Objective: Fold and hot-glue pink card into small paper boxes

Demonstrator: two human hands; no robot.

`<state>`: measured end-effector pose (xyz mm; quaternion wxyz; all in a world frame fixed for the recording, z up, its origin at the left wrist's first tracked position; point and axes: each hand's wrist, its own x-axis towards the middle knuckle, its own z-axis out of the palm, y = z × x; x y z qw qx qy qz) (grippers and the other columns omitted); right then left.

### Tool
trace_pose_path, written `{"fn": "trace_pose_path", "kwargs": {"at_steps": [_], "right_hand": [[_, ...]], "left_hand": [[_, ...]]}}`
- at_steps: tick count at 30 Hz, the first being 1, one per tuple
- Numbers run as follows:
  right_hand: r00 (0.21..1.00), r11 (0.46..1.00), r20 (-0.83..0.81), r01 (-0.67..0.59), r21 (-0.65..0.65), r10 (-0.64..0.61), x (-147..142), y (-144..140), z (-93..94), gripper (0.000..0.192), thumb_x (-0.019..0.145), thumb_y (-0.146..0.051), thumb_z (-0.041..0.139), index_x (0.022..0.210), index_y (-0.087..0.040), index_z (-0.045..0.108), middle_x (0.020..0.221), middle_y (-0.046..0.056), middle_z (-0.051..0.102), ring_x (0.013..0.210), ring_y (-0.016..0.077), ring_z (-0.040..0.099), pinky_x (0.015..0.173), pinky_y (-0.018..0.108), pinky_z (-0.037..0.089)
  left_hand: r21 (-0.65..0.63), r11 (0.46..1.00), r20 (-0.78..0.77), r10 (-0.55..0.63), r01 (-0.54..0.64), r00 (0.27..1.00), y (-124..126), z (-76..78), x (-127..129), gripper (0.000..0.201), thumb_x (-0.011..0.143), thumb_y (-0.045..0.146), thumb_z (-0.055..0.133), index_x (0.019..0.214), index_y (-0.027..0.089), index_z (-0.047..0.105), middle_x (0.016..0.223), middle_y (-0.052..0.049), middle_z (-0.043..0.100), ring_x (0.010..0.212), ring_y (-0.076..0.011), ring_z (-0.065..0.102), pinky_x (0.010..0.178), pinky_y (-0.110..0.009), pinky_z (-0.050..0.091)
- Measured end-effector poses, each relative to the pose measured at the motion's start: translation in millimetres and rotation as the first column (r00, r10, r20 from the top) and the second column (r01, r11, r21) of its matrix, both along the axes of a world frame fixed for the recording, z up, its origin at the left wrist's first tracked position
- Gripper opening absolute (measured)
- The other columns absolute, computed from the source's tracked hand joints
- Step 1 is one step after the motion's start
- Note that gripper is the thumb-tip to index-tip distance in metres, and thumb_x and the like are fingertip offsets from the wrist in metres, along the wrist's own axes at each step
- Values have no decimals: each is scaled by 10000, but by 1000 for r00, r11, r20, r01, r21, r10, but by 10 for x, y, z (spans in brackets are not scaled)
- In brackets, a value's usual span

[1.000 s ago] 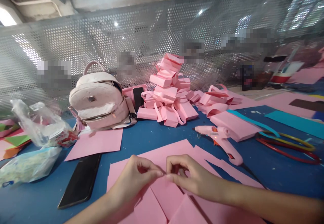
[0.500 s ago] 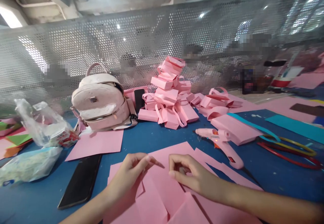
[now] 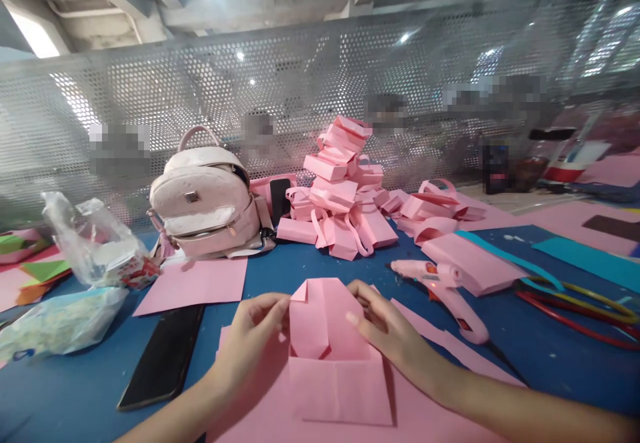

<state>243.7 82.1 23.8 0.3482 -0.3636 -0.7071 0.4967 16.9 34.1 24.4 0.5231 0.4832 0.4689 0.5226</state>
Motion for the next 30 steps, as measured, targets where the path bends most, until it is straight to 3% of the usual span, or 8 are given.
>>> {"fn": "trace_pose_path", "kwargs": {"at_steps": [2,5,12,18,21,24,28,30], "right_hand": [[997,998,46,57,-4,-57,4,-8,-15,376,900,-603,594,910,-228,597,864,29,589,902,243,578,787,325,501],[993,994,78,96,-42,-93,3,-11,-31,518,887,-716,526,757,-219,594,747,38,579,833,256,575,717,333,506],[999,994,35,-21,-106,25,-5,-55,29,639,903,-786,409,619,-217,459,644,6,470,664,184,457,607,298,441],[987,997,139,-79,0,78,10,-79,-18,551,965,-639,440,628,-207,501,615,1,457,631,179,468,602,300,446],[982,983,137,-149,111,134,2,-76,-17,296,968,-465,508,942,-201,638,812,41,595,794,217,563,734,331,486],[992,979,80,-106,176,93,-8,-76,-14,290,943,-350,566,1216,-253,554,1080,63,619,918,208,576,779,317,477],[989,972,92,-130,195,114,-10,-79,-29,64,944,-298,597,969,-243,575,975,18,601,792,155,536,678,264,432],[984,964,87,-172,205,157,-10,-75,-34,101,945,-304,611,882,-228,587,923,10,588,750,145,506,659,262,410]], "left_hand": [[5,1000,-33,-28,28,999,-13,-6,14,329,898,412,685,733,127,702,663,-9,571,643,-130,487,634,-248,406],[2,996,-80,-84,84,993,-21,-30,44,216,866,337,708,945,140,746,764,-32,643,679,-149,540,689,-277,446],[-6,994,-195,-112,113,974,-27,-75,34,283,910,374,650,1013,121,727,669,0,579,632,-142,513,650,-268,416],[24,998,-246,-52,59,968,-69,-73,28,424,960,440,563,652,149,585,641,16,496,644,-130,446,616,-246,336],[25,998,-261,-48,56,964,-96,-51,55,428,954,458,550,642,165,535,642,20,481,642,-132,432,613,-248,332],[16,997,-280,-63,70,958,-116,-18,89,406,936,457,568,659,161,560,666,5,522,656,-141,454,625,-251,347],[-8,994,-289,-106,108,952,-142,-4,129,396,923,455,590,677,146,622,682,-12,567,669,-147,472,628,-250,358],[-23,991,-282,-131,130,950,-159,-13,151,394,905,456,619,671,140,645,662,-11,575,654,-144,469,620,-248,357]]}}
